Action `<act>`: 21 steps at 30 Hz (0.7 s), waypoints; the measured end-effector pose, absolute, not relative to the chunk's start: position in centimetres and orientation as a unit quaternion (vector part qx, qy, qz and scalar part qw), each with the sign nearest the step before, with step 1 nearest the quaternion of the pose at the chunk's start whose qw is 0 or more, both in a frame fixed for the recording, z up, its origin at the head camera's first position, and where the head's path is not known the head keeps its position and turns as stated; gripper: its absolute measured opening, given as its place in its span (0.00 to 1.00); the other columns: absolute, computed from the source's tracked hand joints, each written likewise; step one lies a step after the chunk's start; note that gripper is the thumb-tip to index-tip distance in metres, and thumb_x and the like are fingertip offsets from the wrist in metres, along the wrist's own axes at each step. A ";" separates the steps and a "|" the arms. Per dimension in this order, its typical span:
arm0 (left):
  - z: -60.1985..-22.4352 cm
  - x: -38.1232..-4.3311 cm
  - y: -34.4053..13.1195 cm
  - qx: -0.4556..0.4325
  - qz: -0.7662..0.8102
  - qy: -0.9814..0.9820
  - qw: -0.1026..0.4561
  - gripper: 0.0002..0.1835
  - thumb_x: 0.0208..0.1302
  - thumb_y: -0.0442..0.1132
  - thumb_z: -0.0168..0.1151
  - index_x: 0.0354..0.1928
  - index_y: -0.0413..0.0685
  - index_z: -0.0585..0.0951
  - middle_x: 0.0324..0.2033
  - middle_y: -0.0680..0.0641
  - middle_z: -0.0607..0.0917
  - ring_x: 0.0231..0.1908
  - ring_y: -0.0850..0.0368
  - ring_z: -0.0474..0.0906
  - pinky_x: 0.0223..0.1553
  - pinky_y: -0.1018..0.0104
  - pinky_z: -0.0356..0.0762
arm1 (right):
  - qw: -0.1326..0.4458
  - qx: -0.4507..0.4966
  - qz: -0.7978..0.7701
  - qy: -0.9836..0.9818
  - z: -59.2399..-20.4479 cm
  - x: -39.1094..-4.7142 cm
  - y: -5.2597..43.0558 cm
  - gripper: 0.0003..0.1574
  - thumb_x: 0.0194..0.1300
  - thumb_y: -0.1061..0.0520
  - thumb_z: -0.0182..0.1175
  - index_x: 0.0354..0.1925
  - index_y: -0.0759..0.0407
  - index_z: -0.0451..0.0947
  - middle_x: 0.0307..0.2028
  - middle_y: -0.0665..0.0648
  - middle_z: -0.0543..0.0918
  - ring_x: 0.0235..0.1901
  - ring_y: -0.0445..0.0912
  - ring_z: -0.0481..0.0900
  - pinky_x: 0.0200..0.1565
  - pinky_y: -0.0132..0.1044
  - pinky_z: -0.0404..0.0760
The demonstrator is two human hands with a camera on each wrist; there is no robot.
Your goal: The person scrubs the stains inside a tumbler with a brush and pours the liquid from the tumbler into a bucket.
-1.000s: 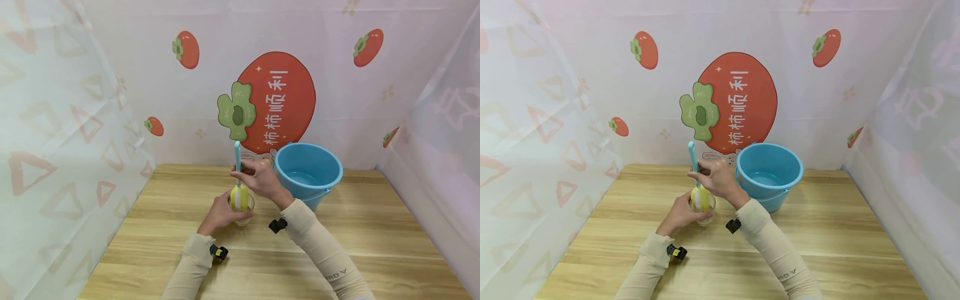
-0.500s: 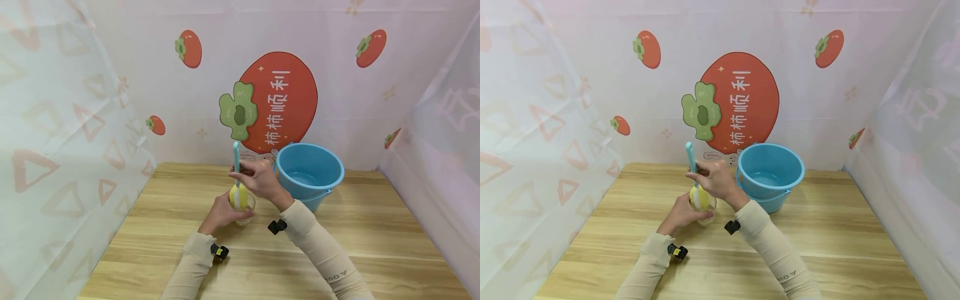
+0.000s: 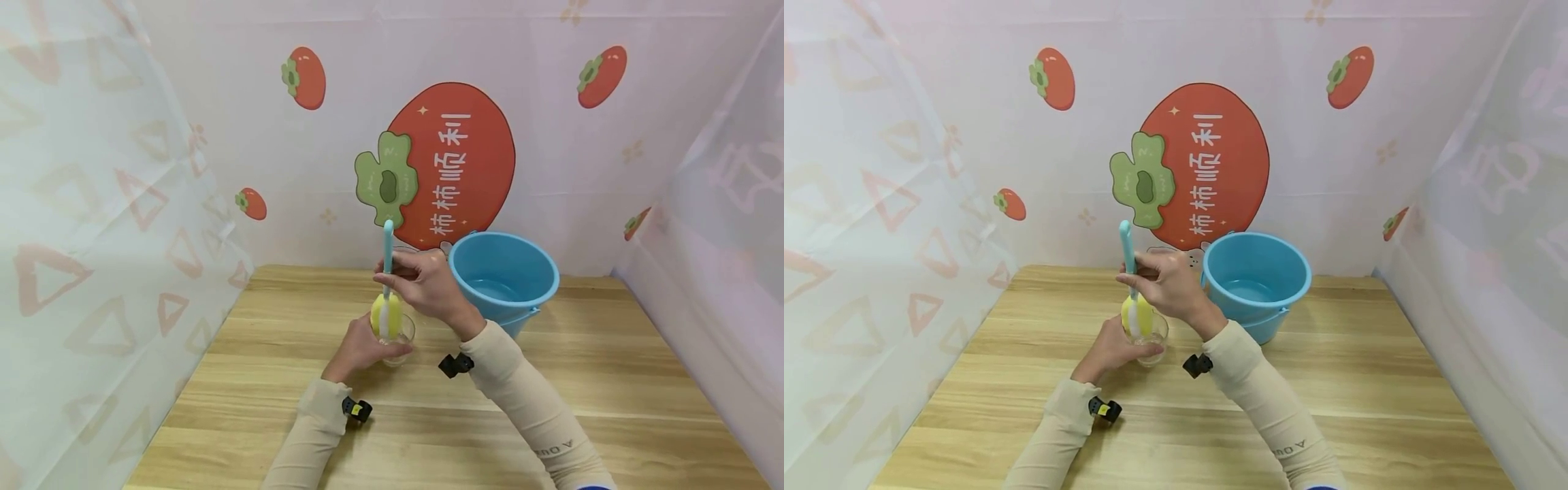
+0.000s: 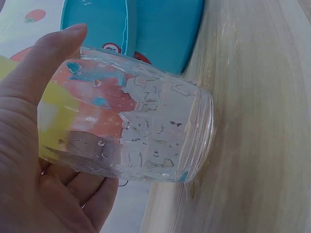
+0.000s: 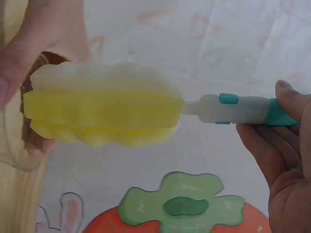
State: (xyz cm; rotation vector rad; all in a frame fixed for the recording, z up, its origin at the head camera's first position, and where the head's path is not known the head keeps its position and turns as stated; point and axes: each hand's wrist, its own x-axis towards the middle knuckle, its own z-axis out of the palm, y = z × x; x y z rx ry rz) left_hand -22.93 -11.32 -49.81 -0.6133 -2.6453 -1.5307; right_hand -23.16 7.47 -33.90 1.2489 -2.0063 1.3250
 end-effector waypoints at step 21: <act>-49.6 -22.9 -11.3 -0.204 -0.482 -0.852 0.017 0.28 0.49 0.59 0.86 0.44 0.58 0.79 0.33 0.55 0.83 0.34 0.58 0.79 0.37 0.63 0.77 | 0.189 0.427 0.492 -0.735 -33.8 -22.8 7.5 0.07 0.66 0.62 0.73 0.42 0.64 0.87 0.36 0.58 0.92 0.36 0.44 0.93 0.42 0.34 0.90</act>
